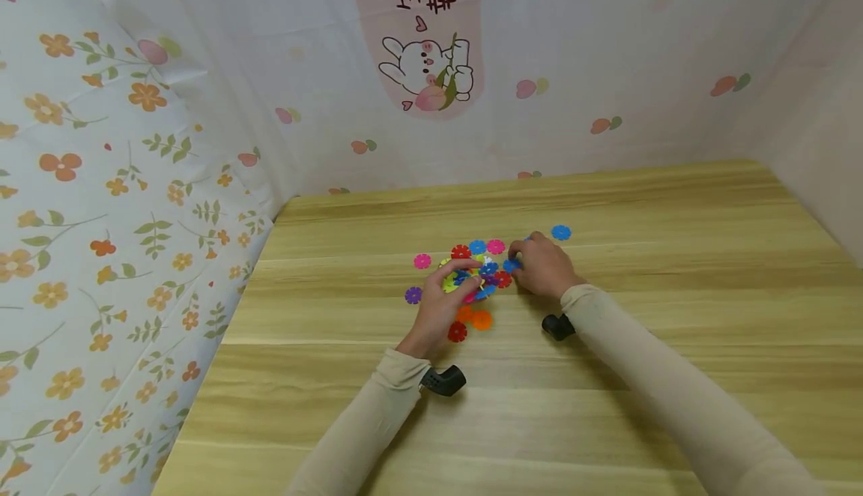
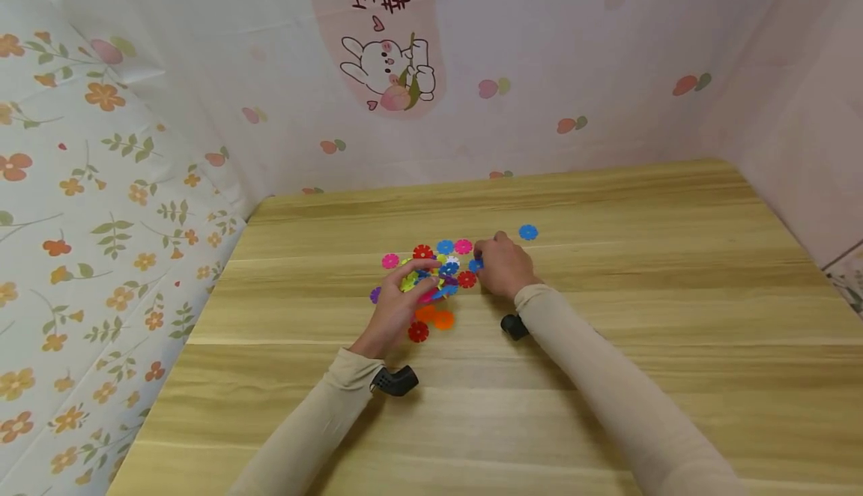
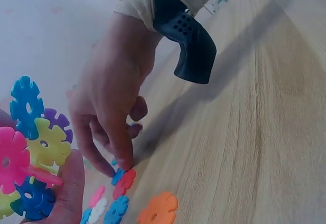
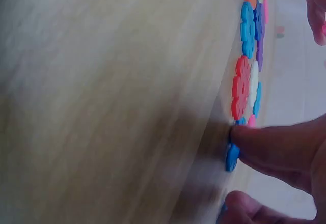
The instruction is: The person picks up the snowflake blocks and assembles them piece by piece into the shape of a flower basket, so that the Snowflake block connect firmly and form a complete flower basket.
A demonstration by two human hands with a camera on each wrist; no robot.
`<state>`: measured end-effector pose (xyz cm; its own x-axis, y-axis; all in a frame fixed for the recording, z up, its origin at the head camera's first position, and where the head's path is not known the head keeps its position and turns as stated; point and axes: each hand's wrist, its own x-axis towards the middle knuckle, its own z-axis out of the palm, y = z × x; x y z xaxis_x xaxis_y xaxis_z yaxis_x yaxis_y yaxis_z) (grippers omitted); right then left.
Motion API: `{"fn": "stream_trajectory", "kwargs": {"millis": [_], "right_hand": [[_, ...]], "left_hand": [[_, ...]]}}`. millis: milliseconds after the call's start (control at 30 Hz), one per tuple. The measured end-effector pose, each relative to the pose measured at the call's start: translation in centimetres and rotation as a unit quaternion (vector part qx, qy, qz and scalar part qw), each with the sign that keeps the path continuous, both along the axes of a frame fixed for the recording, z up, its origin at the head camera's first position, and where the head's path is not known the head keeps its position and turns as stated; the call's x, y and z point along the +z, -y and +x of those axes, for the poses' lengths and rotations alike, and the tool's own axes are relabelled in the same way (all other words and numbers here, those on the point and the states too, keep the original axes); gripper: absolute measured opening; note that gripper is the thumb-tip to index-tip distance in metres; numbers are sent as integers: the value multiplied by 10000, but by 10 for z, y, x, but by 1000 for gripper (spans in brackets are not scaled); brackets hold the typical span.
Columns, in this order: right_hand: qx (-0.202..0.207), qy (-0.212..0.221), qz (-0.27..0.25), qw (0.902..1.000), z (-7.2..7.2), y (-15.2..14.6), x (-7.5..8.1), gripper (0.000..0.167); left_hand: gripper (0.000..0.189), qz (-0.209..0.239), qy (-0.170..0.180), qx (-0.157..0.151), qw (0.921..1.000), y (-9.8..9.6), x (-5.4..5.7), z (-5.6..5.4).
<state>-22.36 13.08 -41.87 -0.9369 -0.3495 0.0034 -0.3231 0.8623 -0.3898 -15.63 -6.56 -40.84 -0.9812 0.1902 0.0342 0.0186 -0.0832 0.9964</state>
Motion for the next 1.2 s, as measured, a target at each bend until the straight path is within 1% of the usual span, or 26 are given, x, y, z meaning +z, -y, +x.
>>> {"fn": "stream_trajectory", "kwargs": {"millis": [67,133,200,300,333,400,567,633,700,800,900,1067,1133,1200], "right_hand": [[38,-38,-78,10000,1,-2,0,18],[115,-20,-240,9996,1,-4,0,18],[178,35,-381,9991,1,-5,1,21],[242,123,-509,9983,2,-7,1,27],[272,137,-538,9981,3,-8,1,28],[312,156,-603,9976,4,-11,0,27],[405,282,-968,9941,10,-21,-1,13],[417,373,-1156,9917,13,-24,-1,9],[385,565,-1423,9875,16,-26,0,7],[317,912,-1880,9774,23,-28,5,3],[229,1120,-2387,9643,31,-29,12,3],[141,1062,-2974,9487,44,-24,25,6],[100,1000,-3085,9459,47,-22,28,8],[67,877,-3097,9468,50,-19,29,10]], "left_hand": [[25,-11,9,-30,10000,-3,8,3],[25,-132,-33,30,9999,-6,14,6],[24,-241,-41,75,9997,-8,16,7],[24,-405,-30,138,9991,-9,17,8],[24,-421,-22,131,9990,-9,16,7],[23,-385,6,120,9992,-9,8,4],[22,-292,24,96,9995,-10,-13,-6],[22,-310,43,80,9995,-10,-15,-7],[21,-309,100,72,9994,-11,-16,-8],[21,-278,181,96,9994,-12,-14,-9],[22,-229,183,147,9995,-13,-6,-6],[22,-311,-47,270,9991,-16,9,0],[21,-319,-70,310,9990,-17,7,-2],[20,-311,-45,332,9990,-17,1,-4]]}}
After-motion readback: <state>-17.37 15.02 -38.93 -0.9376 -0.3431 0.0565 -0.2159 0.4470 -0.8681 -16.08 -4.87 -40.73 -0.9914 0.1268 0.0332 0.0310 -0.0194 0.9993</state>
